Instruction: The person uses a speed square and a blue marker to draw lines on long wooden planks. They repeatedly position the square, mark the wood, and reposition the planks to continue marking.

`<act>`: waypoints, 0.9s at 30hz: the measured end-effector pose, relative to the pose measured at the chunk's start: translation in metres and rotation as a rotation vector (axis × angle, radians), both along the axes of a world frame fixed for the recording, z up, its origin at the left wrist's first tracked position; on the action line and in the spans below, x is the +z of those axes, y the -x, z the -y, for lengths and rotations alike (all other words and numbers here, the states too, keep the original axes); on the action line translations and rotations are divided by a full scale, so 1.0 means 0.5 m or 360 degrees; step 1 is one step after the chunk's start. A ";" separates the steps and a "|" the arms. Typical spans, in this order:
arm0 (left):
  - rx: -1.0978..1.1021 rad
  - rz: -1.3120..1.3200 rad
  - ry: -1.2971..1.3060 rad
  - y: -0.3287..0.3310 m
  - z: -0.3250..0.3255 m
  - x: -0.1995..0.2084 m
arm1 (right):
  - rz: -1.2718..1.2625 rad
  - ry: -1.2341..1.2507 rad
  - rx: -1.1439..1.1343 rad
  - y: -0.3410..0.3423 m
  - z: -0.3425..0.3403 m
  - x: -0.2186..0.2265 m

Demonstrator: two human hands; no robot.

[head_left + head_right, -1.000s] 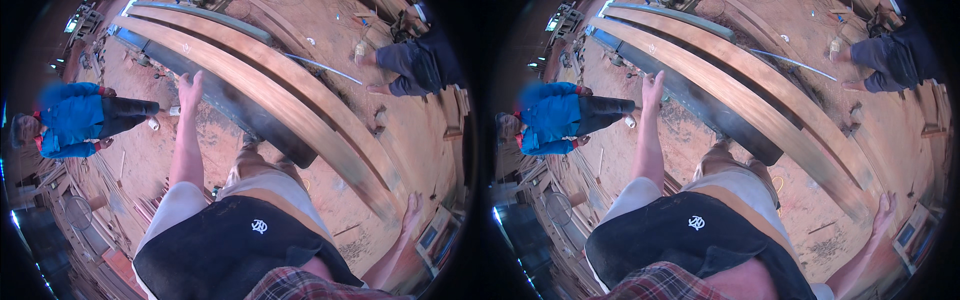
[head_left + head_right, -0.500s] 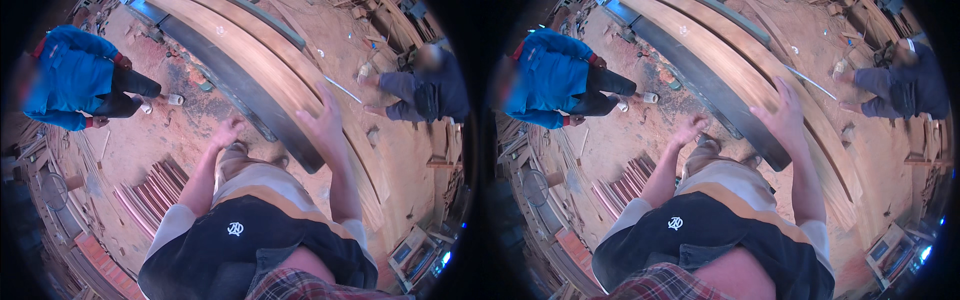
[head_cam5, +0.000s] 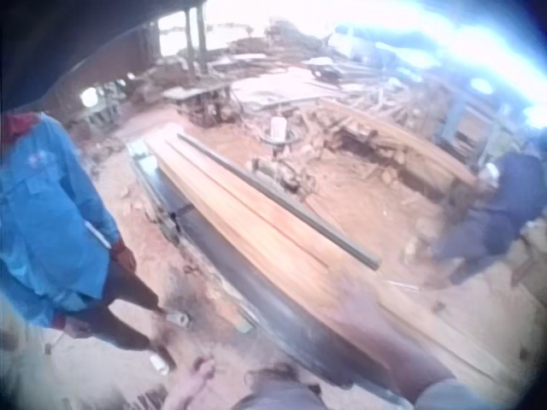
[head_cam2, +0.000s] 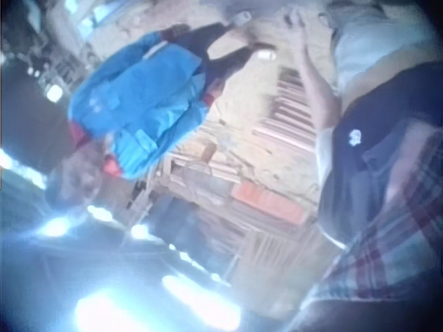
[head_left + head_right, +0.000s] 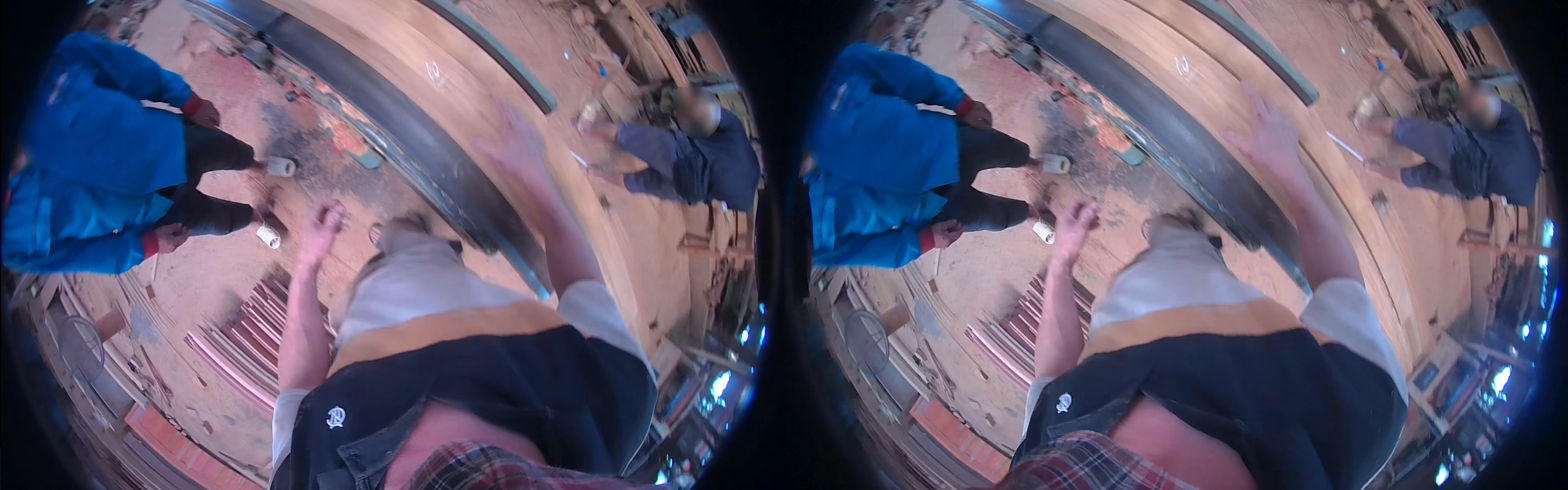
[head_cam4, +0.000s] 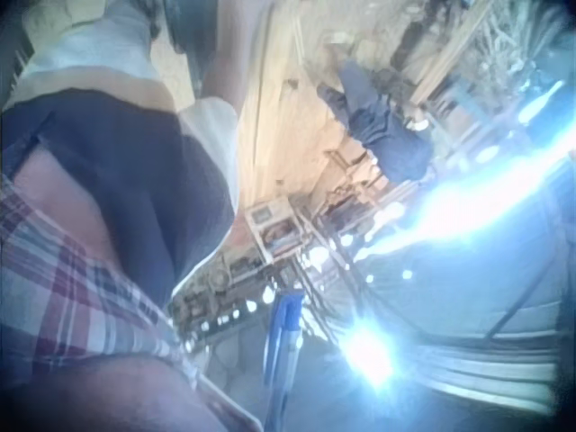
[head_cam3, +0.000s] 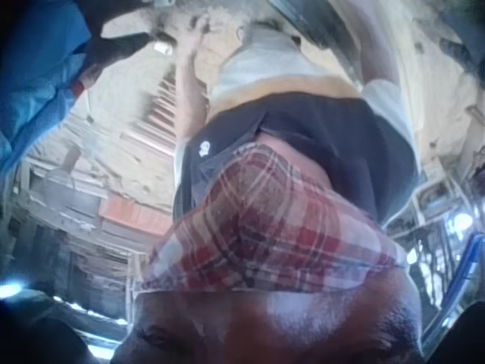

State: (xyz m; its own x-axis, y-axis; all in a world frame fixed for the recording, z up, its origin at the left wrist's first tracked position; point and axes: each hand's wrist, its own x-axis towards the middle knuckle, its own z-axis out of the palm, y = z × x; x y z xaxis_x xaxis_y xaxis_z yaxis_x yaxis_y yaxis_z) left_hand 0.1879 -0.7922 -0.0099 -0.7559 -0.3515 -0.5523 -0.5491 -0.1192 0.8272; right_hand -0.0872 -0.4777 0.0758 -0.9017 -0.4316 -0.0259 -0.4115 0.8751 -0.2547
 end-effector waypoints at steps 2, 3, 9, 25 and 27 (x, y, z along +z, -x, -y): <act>0.0000 0.0037 -0.0013 0.014 0.028 -0.006 | 0.0044 0.0004 -0.0027 0.000 -0.005 -0.001; 0.0024 0.0038 0.0014 0.041 0.053 -0.009 | 0.0062 0.0016 -0.0032 0.000 -0.005 0.000; -0.0042 -0.0162 -0.0094 0.279 0.243 -0.003 | 0.0120 0.0008 -0.0153 -0.001 0.019 0.017; -0.0339 -0.0052 -0.0313 0.845 0.573 0.071 | 0.0106 0.0433 -0.0548 0.021 0.154 0.094; -0.0361 0.0005 -0.0311 0.826 0.632 0.073 | -0.0168 0.0744 -0.0543 0.028 0.216 0.104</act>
State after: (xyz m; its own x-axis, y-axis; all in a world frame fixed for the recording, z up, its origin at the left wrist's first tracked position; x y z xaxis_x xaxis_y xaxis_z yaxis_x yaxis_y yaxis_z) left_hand -0.2253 -1.1081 0.0268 -0.8012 -0.0604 -0.5954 -0.5824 -0.1498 0.7990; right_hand -0.1014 -0.5856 0.1276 -0.9790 -0.0609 0.1948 -0.1707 0.7672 -0.6183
